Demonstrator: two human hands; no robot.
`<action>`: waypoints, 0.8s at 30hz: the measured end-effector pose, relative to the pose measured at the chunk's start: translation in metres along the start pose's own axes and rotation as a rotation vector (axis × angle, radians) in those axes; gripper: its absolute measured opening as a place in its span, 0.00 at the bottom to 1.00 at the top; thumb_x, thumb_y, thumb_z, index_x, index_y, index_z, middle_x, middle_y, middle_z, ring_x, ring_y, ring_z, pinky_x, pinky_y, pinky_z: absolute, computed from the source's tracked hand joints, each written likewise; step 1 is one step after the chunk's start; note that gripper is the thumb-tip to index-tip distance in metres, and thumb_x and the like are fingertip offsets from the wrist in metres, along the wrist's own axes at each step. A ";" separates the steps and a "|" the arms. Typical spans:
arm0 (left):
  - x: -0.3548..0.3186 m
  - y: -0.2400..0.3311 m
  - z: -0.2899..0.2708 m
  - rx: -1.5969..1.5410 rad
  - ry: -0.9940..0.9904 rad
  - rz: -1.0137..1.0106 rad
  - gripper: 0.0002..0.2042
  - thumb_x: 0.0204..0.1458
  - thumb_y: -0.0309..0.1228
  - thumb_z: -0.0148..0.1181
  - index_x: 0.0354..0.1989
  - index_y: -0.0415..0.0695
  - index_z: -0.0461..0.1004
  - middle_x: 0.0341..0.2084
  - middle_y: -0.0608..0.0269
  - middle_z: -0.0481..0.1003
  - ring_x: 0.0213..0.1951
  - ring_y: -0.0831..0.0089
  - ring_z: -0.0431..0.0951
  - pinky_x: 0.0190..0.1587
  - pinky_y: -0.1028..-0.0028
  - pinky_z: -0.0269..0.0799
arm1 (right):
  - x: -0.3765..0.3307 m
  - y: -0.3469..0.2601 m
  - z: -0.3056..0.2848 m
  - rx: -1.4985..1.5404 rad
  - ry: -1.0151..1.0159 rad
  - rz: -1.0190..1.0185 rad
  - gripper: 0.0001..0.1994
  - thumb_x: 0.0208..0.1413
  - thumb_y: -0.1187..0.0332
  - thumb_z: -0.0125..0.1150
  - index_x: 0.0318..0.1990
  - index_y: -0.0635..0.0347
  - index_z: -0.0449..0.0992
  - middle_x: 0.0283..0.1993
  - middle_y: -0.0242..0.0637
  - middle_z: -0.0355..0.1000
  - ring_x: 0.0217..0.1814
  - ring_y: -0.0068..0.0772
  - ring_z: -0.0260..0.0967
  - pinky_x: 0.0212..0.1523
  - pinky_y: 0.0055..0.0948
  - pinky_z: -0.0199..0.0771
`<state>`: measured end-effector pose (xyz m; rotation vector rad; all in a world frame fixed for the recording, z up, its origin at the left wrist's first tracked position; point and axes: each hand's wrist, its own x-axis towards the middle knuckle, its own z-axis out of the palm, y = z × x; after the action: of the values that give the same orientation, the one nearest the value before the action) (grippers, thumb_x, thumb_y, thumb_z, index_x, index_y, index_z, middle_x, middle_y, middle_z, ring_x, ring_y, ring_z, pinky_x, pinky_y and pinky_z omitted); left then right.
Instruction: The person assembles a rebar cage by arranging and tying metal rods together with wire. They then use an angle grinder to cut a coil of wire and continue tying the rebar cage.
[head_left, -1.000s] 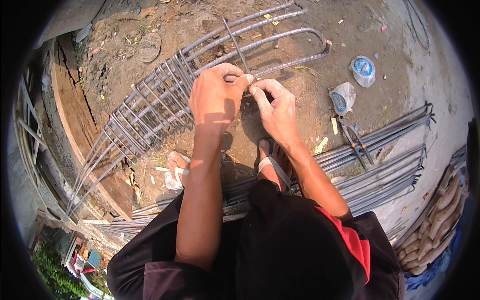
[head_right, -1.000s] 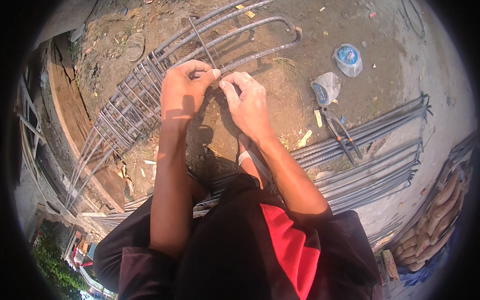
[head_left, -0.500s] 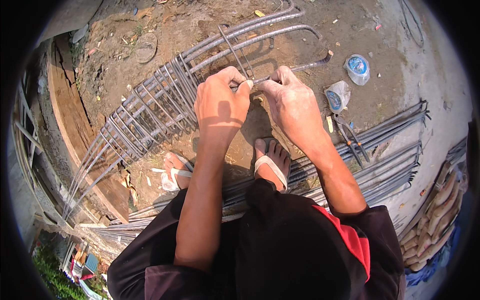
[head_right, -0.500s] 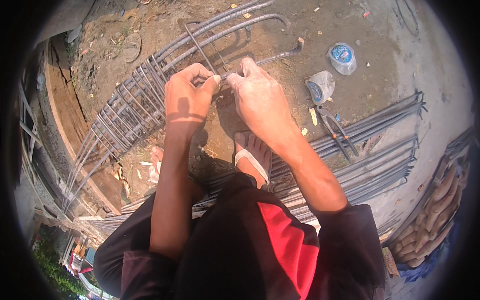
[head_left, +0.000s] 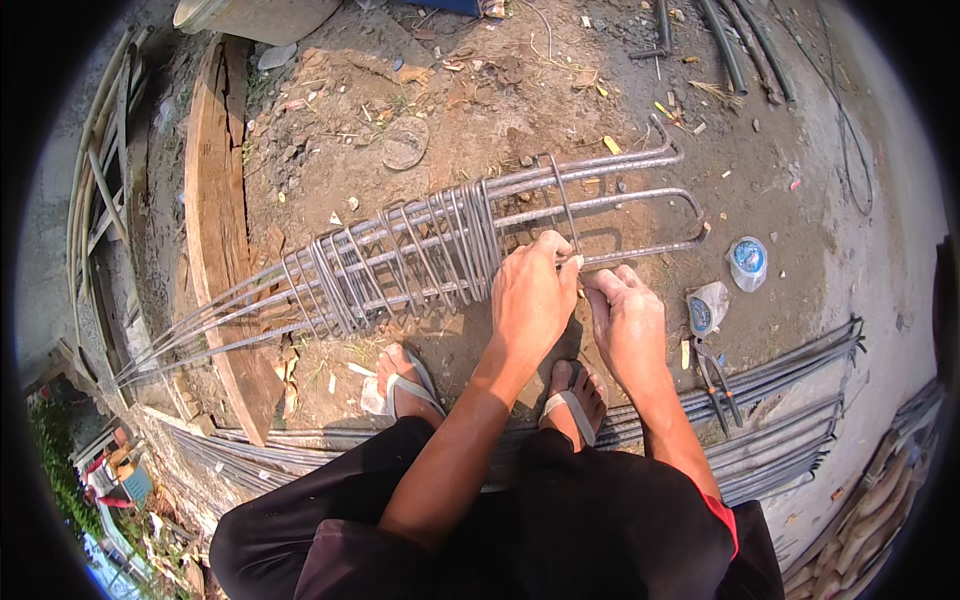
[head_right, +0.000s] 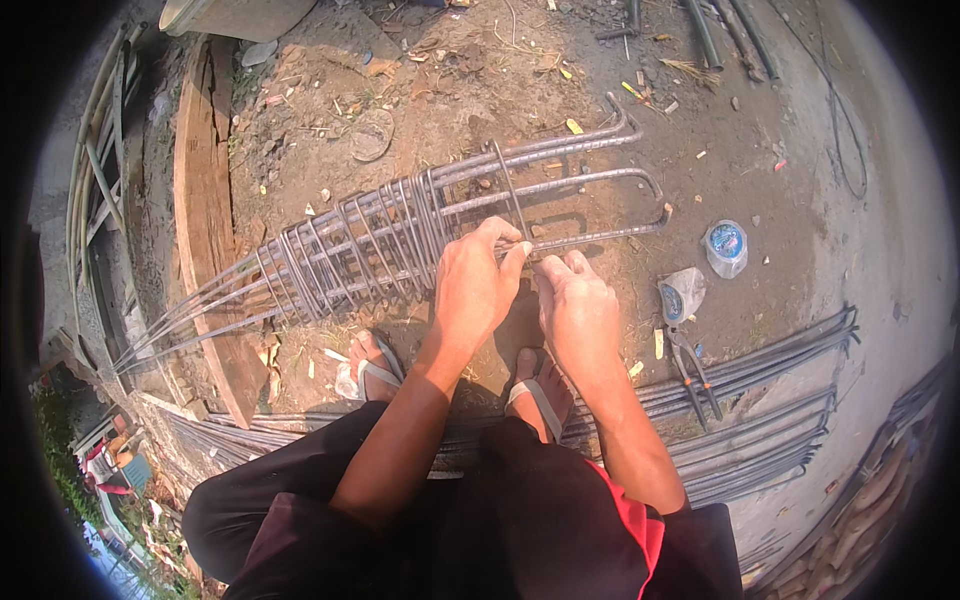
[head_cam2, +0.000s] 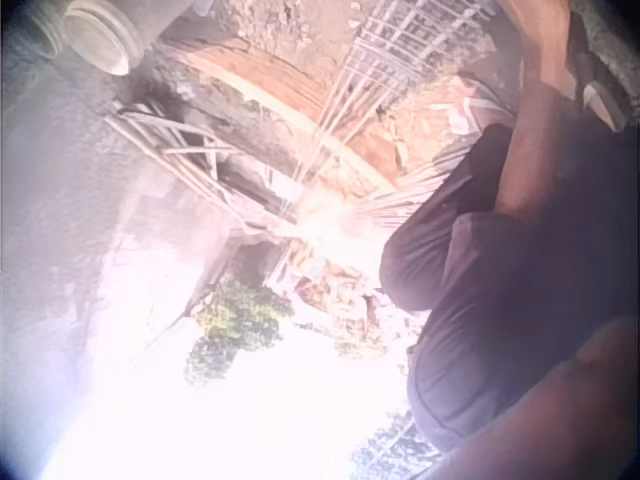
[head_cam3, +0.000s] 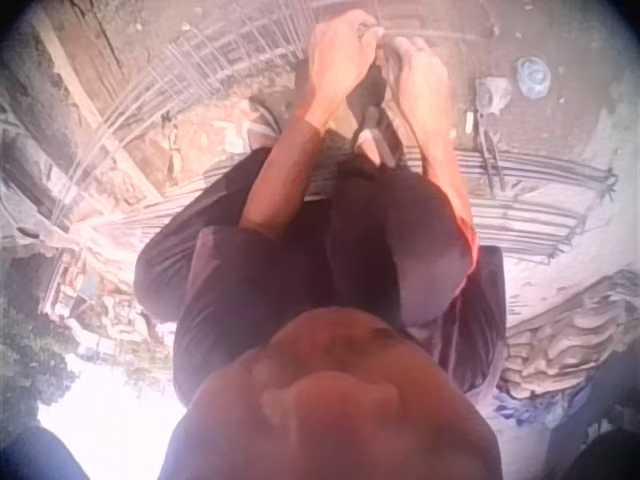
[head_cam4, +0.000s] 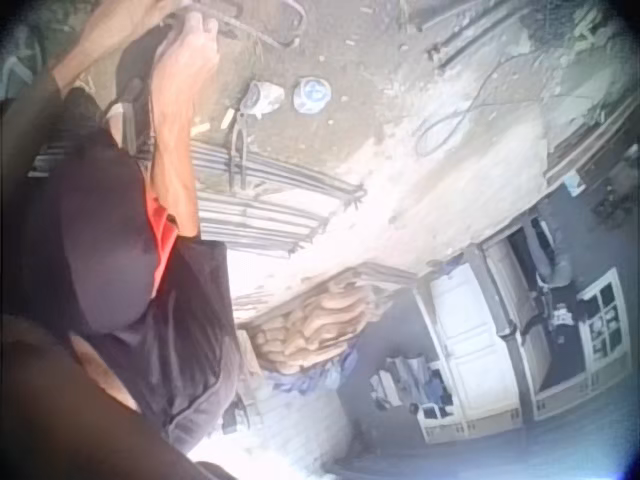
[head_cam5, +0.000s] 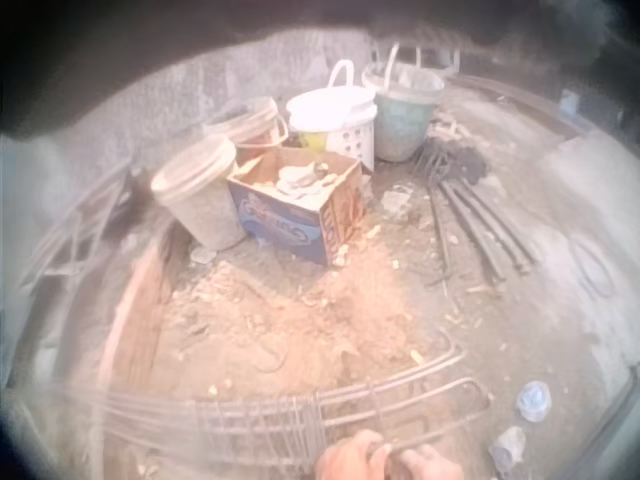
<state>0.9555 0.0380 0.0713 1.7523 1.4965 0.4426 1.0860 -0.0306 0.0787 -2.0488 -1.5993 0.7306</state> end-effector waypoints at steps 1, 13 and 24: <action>0.002 -0.002 -0.001 -0.002 0.002 -0.015 0.11 0.57 0.34 0.65 0.44 0.40 0.81 0.24 0.42 0.80 0.32 0.44 0.82 0.38 0.55 0.75 | 0.005 -0.002 0.004 -0.004 0.010 0.000 0.04 0.57 0.73 0.63 0.38 0.60 0.81 0.36 0.49 0.75 0.39 0.57 0.77 0.40 0.50 0.78; 0.012 0.036 -0.050 -0.039 -0.040 0.119 0.14 0.58 0.38 0.67 0.44 0.40 0.82 0.41 0.48 0.83 0.40 0.53 0.84 0.42 0.60 0.77 | -0.054 0.036 -0.026 -0.207 -0.460 0.151 0.07 0.58 0.69 0.63 0.33 0.61 0.83 0.34 0.52 0.80 0.39 0.60 0.79 0.43 0.49 0.79; -0.075 0.091 0.058 -1.240 -0.979 0.309 0.25 0.73 0.49 0.45 0.50 0.34 0.72 0.27 0.58 0.76 0.29 0.69 0.77 0.36 0.65 0.76 | 0.046 -0.007 -0.212 1.363 0.681 -0.151 0.16 0.72 0.69 0.53 0.61 0.69 0.68 0.33 0.25 0.58 0.27 0.13 0.51 0.20 0.15 0.50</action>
<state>1.0383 -0.0528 0.1173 0.8740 0.0960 0.4131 1.2264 0.0114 0.2384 -0.9417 -0.5063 0.6494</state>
